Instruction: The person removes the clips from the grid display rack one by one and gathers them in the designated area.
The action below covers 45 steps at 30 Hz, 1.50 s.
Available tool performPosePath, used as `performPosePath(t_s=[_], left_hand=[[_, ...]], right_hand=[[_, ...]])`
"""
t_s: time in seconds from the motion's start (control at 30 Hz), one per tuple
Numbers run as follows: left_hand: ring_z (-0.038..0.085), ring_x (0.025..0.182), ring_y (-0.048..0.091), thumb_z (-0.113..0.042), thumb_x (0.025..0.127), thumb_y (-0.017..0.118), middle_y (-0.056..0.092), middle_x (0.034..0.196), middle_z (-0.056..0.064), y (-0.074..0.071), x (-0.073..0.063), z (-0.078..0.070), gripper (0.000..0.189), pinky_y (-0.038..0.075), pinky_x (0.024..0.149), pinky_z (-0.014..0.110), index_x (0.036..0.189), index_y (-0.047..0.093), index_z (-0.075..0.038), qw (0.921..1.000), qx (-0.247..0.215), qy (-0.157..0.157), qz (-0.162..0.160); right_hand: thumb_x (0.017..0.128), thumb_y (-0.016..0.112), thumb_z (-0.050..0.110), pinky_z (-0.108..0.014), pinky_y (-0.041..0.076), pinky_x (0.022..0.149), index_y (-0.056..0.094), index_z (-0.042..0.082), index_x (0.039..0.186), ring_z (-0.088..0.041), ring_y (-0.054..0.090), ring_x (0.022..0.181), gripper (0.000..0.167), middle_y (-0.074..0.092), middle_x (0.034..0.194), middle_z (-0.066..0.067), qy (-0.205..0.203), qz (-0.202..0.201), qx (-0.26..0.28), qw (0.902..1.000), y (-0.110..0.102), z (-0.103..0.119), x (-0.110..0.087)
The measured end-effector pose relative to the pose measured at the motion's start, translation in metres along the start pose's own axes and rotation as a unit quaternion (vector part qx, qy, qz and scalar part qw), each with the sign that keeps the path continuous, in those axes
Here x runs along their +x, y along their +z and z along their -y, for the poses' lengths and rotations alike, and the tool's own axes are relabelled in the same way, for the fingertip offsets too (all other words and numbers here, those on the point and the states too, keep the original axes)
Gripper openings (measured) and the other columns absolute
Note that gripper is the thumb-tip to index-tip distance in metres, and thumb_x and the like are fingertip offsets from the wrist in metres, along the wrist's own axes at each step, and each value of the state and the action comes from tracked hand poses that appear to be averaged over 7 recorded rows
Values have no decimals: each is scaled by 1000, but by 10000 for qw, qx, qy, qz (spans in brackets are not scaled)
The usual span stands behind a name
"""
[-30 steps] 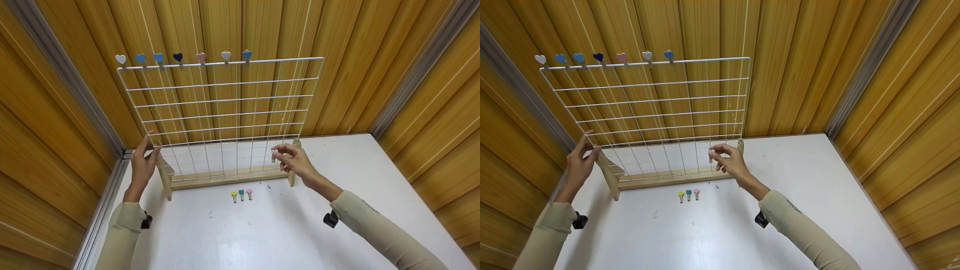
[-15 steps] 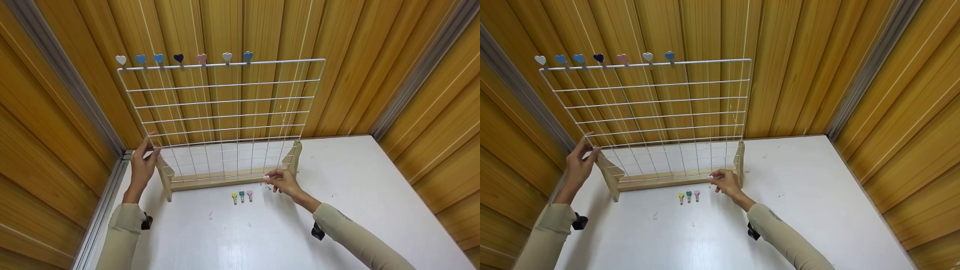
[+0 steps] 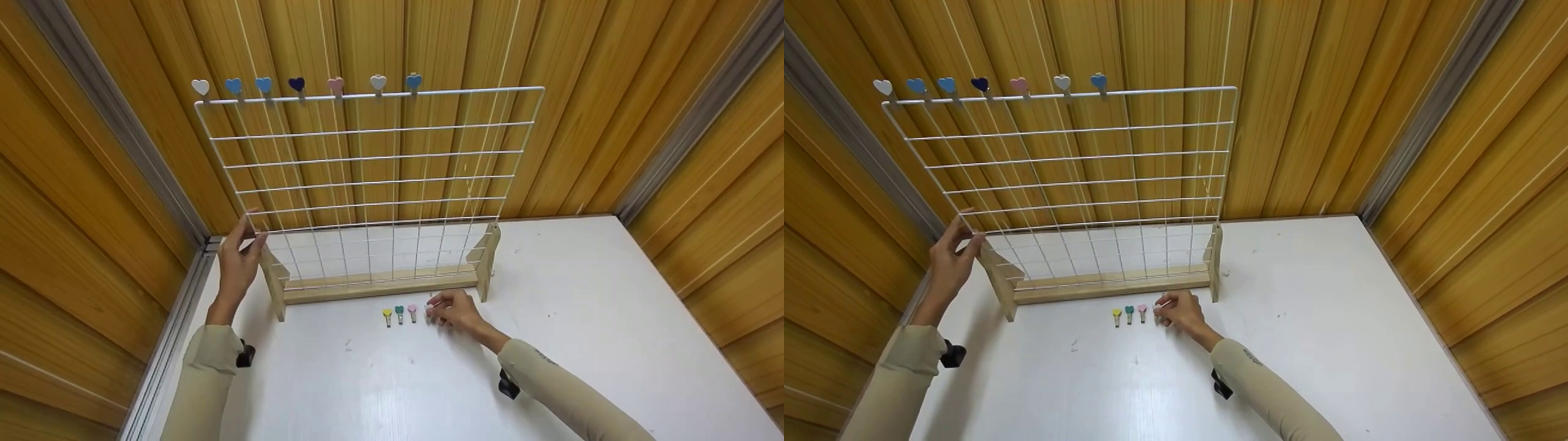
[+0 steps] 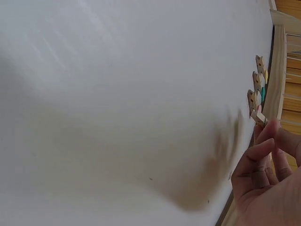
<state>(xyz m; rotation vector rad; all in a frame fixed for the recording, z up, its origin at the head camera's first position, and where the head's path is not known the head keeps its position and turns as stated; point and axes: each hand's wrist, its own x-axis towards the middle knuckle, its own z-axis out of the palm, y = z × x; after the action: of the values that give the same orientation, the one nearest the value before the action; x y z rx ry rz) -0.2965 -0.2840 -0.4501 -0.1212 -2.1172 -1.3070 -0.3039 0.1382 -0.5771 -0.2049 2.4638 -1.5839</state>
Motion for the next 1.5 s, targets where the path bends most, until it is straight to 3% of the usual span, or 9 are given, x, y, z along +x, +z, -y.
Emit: performPosePath(t_s=[0.17,0.3,0.57,0.73,0.97,1.1,1.27,1.4,1.5], left_hand=[[0,99,62,-2,99,64,67,102,18,1,0,0,46,52,85,4,144,59,-11,9999,-124,-10,105],[15,102,67,-7,100,65,68,102,13,3,-1,-2,45,52,87,6,144,59,-12,9999,-48,-45,122],[17,104,66,-6,100,64,66,106,22,9,-1,-9,43,56,89,12,142,60,-8,9999,-1,-55,85],[30,106,66,2,99,63,65,105,26,15,2,-21,44,54,88,10,142,58,-1,10000,-29,-62,13],[24,104,65,2,99,62,64,105,29,17,10,-20,45,52,83,5,143,56,1,9998,-181,32,-50],[17,104,66,-6,100,64,66,108,24,13,14,-10,46,51,85,4,146,56,-5,9999,-149,-63,47],[11,104,64,-7,100,64,66,107,20,2,10,-4,50,50,87,3,148,53,-4,9998,-17,-182,15],[1,102,61,-6,100,63,65,107,20,-1,3,-3,49,49,87,2,148,53,-5,9998,38,-179,40],[5,104,62,-7,101,63,64,107,20,0,-2,-3,47,50,87,3,147,54,-6,9998,74,-179,55]], right_hand=[[88,78,4,-19,48,48,75,-4,101,-9,59,53,15,74,77,-13,-97,-153,-87,9998,6,-7,3],[89,76,5,-16,43,45,76,-4,103,-9,55,50,15,73,74,-13,-365,-272,-194,9988,9,-14,3],[91,75,7,-15,42,44,76,-2,106,-9,55,49,17,71,72,-10,-416,-525,-459,9967,6,-17,3],[92,74,8,-17,45,43,75,-3,105,-12,58,50,17,73,77,-12,-320,-645,-277,9970,-4,-13,4],[94,71,5,-18,49,46,72,-11,107,-27,65,52,20,74,92,-27,-1244,-521,-314,9904,-36,12,10],[95,70,3,-16,49,46,72,-10,109,-23,63,52,19,72,93,-27,-1652,-442,-295,9848,-53,47,13],[96,72,13,-15,47,47,73,1,115,-22,64,55,23,75,97,-17,-2173,-608,-675,9719,-67,125,12],[96,72,15,-16,52,51,72,1,118,-21,65,61,26,75,99,-16,-2824,-841,-650,9534,-86,198,5],[95,72,13,-15,52,53,72,-1,115,-17,63,60,24,75,97,-17,-3385,-1119,-482,9330,-107,250,2]])
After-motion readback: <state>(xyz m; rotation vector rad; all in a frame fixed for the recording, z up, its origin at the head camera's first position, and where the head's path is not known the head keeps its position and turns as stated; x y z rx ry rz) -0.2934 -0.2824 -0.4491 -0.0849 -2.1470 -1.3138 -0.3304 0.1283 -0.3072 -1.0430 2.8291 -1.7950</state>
